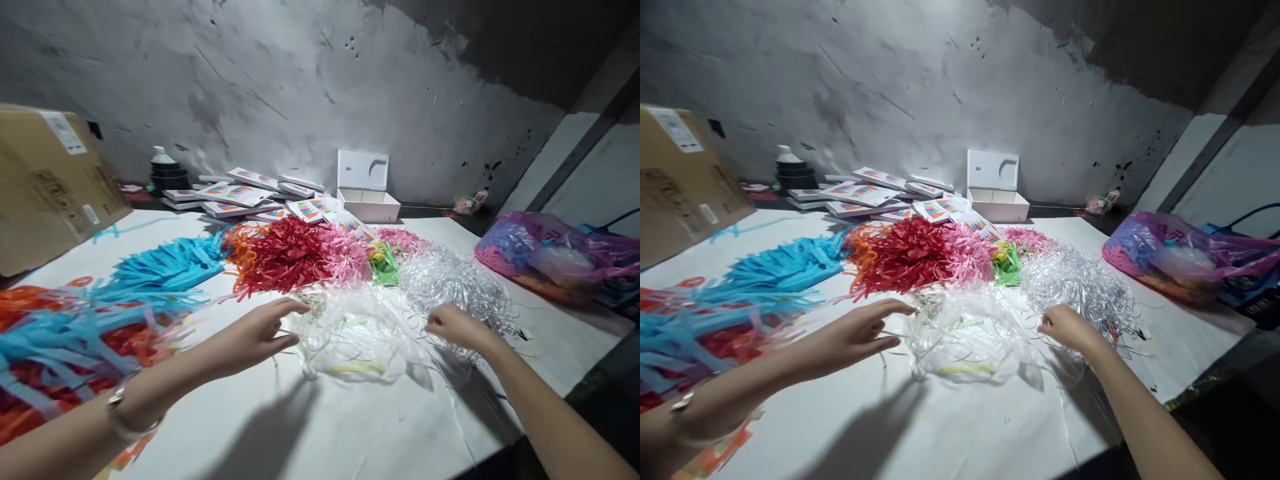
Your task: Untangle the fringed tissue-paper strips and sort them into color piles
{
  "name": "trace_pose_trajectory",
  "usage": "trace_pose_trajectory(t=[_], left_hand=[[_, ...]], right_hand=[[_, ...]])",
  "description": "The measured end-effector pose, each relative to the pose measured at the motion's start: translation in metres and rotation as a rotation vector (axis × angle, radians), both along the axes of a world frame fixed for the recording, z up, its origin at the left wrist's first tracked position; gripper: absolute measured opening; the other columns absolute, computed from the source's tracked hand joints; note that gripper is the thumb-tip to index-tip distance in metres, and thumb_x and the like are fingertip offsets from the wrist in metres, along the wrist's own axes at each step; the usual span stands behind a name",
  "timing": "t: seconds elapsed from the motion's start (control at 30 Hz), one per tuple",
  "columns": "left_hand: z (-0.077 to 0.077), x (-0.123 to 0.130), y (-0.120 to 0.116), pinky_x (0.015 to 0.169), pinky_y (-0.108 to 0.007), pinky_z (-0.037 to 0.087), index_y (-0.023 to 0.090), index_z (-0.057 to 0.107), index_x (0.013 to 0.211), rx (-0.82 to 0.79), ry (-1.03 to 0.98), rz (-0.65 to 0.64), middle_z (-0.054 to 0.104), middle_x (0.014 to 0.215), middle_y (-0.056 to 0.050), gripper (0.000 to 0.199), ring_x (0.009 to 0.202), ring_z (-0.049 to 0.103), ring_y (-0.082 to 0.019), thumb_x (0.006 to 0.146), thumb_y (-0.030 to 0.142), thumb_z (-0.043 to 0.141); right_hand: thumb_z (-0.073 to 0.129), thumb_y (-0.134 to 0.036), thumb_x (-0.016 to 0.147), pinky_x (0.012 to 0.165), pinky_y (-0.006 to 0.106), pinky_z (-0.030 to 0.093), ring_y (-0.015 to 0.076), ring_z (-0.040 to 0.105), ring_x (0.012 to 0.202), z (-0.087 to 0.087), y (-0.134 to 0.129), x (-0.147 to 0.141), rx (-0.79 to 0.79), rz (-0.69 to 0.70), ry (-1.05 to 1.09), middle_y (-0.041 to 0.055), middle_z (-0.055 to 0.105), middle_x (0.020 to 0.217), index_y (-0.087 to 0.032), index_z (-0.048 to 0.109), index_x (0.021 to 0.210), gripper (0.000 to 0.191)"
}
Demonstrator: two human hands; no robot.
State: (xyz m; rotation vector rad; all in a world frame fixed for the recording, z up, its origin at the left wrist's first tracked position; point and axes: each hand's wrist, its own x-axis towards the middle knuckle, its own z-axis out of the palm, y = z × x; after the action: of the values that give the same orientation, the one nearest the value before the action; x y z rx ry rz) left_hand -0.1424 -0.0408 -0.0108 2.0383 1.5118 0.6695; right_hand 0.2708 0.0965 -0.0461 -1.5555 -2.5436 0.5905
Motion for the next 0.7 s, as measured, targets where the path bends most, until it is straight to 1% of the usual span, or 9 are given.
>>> trace_pose_trajectory(t=[0.07,0.13,0.23,0.3,0.4,0.47,0.53,0.6,0.7], left_hand=[[0.008,-0.006,-0.010,0.052,-0.023,0.036,0.022,0.065,0.122,-0.013,-0.080,0.063,0.063,0.078,-0.001,0.043,0.054,0.044,-0.013,0.088,0.048,0.062],[0.014,-0.010,-0.016,0.048,-0.022,0.029,0.021,0.063,0.123,-0.058,-0.158,0.104,0.049,0.059,0.006,0.047,0.048,0.037,-0.012,0.087,0.052,0.062],[0.017,-0.009,-0.022,0.043,-0.022,0.024,0.019,0.058,0.128,-0.193,-0.273,0.137,0.038,0.050,0.010,0.057,0.043,0.033,-0.012,0.086,0.058,0.061],[0.017,-0.004,-0.024,0.041,-0.022,0.023,0.018,0.056,0.128,-0.251,-0.326,0.138,0.039,0.050,0.010,0.061,0.042,0.033,-0.011,0.085,0.061,0.061],[0.013,0.006,-0.029,0.040,-0.021,0.025,0.019,0.058,0.125,-0.259,-0.360,0.133,0.047,0.055,0.007,0.058,0.042,0.035,-0.010,0.084,0.060,0.063],[0.009,0.010,-0.034,0.039,-0.020,0.028,0.021,0.061,0.121,-0.244,-0.383,0.140,0.064,0.077,-0.001,0.052,0.043,0.038,-0.007,0.085,0.058,0.063],[0.004,0.010,-0.041,0.037,-0.020,0.030,0.022,0.061,0.121,-0.233,-0.429,0.150,0.067,0.110,-0.009,0.050,0.044,0.040,-0.005,0.086,0.059,0.061],[-0.002,0.007,-0.048,0.037,-0.020,0.032,0.023,0.057,0.125,-0.225,-0.507,0.153,0.061,0.126,-0.013,0.053,0.044,0.039,-0.003,0.089,0.063,0.055],[-0.010,0.001,-0.058,0.037,-0.019,0.035,0.023,0.050,0.131,-0.167,-0.670,0.125,0.058,0.123,-0.013,0.058,0.047,0.035,-0.004,0.094,0.067,0.045]], right_hand=[[0.063,-0.036,0.097,0.071,0.028,0.056,0.0134,0.066,0.081,-0.019,-0.034,0.014,-0.113,-0.061,-0.084,0.0025,0.069,0.099,-0.021,0.068,0.097,0.016],[0.061,-0.035,0.098,0.072,0.028,0.056,0.0132,0.065,0.081,-0.033,-0.058,0.016,-0.171,-0.105,-0.101,0.0031,0.070,0.099,-0.023,0.067,0.094,0.014],[0.060,-0.036,0.099,0.071,0.027,0.056,0.0133,0.065,0.080,-0.033,-0.059,0.000,-0.159,-0.155,0.006,0.0021,0.070,0.097,-0.023,0.067,0.094,0.016],[0.060,-0.039,0.099,0.065,0.025,0.055,0.0120,0.065,0.073,-0.013,-0.037,-0.017,-0.098,-0.208,0.139,0.0005,0.068,0.092,-0.019,0.066,0.098,0.021],[0.050,-0.047,0.102,0.059,0.025,0.053,0.0096,0.061,0.061,0.039,0.010,-0.044,0.086,-0.286,0.381,-0.0006,0.065,0.082,-0.015,0.062,0.103,0.034],[0.039,-0.052,0.104,0.062,0.027,0.053,0.0112,0.063,0.064,0.075,0.036,-0.064,0.223,-0.294,0.507,0.0010,0.065,0.086,-0.017,0.059,0.108,0.040],[0.040,-0.053,0.102,0.066,0.028,0.052,0.0148,0.066,0.070,0.098,0.047,-0.088,0.284,-0.258,0.551,0.0040,0.067,0.088,-0.019,0.060,0.106,0.039],[0.060,-0.048,0.093,0.071,0.030,0.051,0.0198,0.067,0.079,0.104,0.035,-0.115,0.268,-0.180,0.531,0.0073,0.068,0.087,-0.021,0.063,0.097,0.028],[0.078,-0.030,0.078,0.078,0.033,0.049,0.0223,0.065,0.085,0.086,-0.016,-0.160,0.175,0.012,0.484,0.0106,0.070,0.094,-0.021,0.068,0.087,0.016]])
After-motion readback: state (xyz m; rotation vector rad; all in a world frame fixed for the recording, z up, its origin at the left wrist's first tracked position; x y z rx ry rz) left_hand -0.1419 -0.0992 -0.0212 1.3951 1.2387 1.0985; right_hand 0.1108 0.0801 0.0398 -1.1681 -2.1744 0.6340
